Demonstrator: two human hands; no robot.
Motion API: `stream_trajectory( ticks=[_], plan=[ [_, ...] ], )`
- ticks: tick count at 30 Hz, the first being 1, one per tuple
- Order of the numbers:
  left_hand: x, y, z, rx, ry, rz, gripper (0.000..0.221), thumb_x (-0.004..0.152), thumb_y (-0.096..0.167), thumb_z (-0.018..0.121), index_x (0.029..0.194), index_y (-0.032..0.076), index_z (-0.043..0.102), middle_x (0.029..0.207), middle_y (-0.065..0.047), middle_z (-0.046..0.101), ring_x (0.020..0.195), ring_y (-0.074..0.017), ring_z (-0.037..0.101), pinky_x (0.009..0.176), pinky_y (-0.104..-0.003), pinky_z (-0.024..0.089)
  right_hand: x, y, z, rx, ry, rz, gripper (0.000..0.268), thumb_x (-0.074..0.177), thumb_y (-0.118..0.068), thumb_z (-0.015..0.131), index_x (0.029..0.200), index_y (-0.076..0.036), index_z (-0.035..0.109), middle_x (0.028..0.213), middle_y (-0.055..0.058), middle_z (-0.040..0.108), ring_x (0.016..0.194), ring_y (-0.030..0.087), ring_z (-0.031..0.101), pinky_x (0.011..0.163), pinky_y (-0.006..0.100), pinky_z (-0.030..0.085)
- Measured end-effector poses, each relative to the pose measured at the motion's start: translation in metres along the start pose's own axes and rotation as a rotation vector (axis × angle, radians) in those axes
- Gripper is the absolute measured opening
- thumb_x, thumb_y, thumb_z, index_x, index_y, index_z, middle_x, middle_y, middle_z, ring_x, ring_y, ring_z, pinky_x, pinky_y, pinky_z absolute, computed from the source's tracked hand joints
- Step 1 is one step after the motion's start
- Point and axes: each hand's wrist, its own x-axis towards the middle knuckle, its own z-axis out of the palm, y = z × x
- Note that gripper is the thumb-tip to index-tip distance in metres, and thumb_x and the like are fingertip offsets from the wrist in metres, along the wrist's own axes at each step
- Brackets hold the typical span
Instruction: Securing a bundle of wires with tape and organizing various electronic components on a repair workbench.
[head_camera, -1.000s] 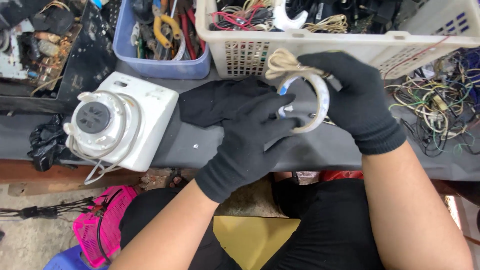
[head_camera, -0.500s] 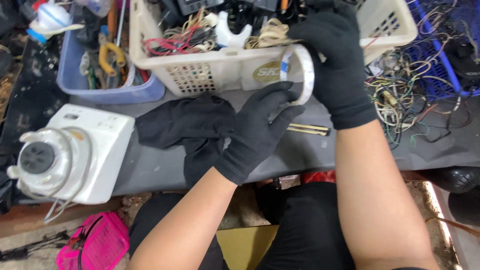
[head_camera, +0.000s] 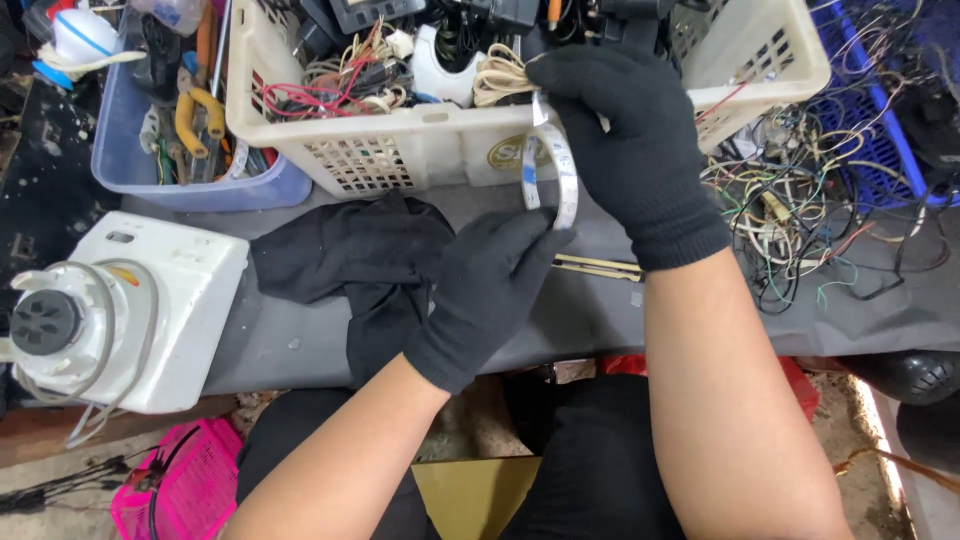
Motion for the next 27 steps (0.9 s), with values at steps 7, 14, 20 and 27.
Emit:
stream_trajectory(
  ticks=[7,14,20,27],
  plan=[
    [-0.007,-0.023,0.01,-0.074,-0.075,-0.199,0.025,0.102,0.027,0.059,0.086,0.008,0.064,0.077,-0.008,0.066,0.078,-0.0234,0.065,0.069,-0.036,0.047,-0.005,-0.007,-0.005,-0.149,-0.079,0.075,0.03,0.099,-0.003,0.059,0.123,-0.004,0.075,0.125,0.016,0.075,0.11,0.039,0.069,0.093,0.052,0.05],
    [-0.007,-0.019,-0.014,-0.111,-0.003,-0.2,0.028,0.099,0.022,0.066,0.122,0.008,0.07,0.128,-0.011,0.071,0.122,-0.0268,0.069,0.104,-0.038,0.055,-0.004,-0.009,0.003,-0.21,-0.034,0.164,0.019,0.109,-0.018,0.063,0.116,-0.009,0.078,0.122,0.008,0.077,0.113,0.03,0.069,0.101,0.047,0.04],
    [0.035,-0.02,-0.067,0.257,0.169,0.115,0.024,0.104,0.014,0.065,0.127,0.004,0.066,0.127,-0.017,0.066,0.12,-0.038,0.064,0.108,-0.051,0.052,-0.002,-0.009,0.004,-0.229,-0.007,0.279,0.021,0.101,-0.02,0.073,0.12,-0.014,0.076,0.112,0.006,0.075,0.111,0.03,0.067,0.107,0.046,0.034],
    [0.141,-0.044,-0.08,0.165,-0.683,-0.313,0.043,0.095,0.05,0.05,0.124,0.025,0.071,0.13,0.007,0.07,0.117,-0.015,0.062,0.097,-0.036,0.046,0.003,-0.011,0.007,-0.256,-0.067,0.543,0.049,0.092,-0.034,0.071,0.137,-0.017,0.062,0.128,0.009,0.072,0.121,0.035,0.062,0.113,0.053,0.018]
  ],
)
